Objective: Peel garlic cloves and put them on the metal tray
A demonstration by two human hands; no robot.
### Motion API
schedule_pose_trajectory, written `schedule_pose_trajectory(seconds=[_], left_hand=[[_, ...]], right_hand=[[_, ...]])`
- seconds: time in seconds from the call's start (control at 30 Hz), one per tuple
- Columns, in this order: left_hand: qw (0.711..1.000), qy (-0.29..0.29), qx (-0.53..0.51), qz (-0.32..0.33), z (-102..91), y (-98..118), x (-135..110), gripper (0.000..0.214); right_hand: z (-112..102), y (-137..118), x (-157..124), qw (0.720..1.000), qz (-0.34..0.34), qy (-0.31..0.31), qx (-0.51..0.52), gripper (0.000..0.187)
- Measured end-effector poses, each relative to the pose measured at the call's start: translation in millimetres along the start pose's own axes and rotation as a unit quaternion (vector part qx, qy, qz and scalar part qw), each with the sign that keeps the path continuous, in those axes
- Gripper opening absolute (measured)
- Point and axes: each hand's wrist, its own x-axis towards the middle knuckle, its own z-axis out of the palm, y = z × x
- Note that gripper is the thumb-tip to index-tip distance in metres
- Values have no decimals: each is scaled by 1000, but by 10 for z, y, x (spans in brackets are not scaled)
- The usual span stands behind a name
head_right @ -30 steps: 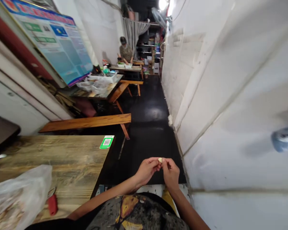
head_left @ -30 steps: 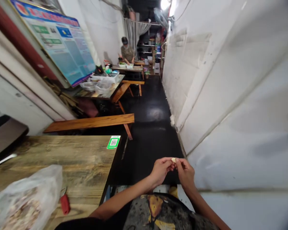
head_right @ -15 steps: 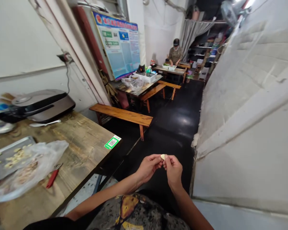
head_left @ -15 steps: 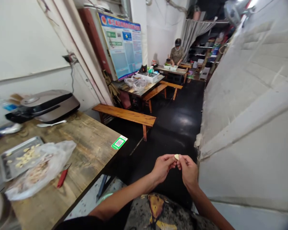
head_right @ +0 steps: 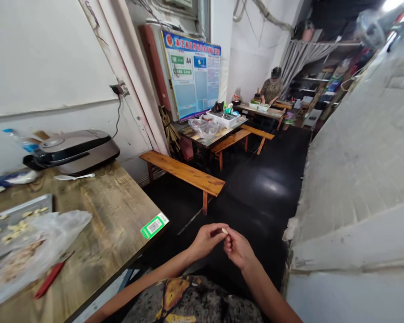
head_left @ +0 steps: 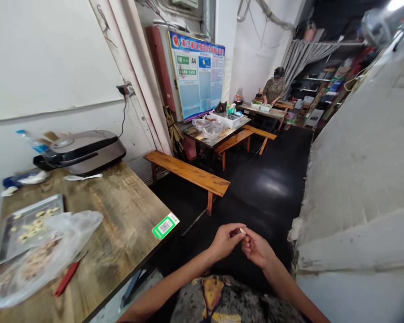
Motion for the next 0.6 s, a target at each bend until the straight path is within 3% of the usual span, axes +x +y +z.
schedule_pose_trajectory(seconds=[0.23,0.33,0.43,0.6], left_hand=[[995,89,16,29,-192,138,595,13],[991,129,15,10,-251,90,842,16],[991,132,30,-9,-273,-33,1134,21],[993,107,30,-27,-198,-319,1702,27]], right_hand=[[286,-307,436,997,43,-18,-58,27],[320,-384,613,992,-7,-35,-119,34],[271,-520,813,972,-87,-33,-216,34],[38,-808,1252,940,-75,-20,-334,36]])
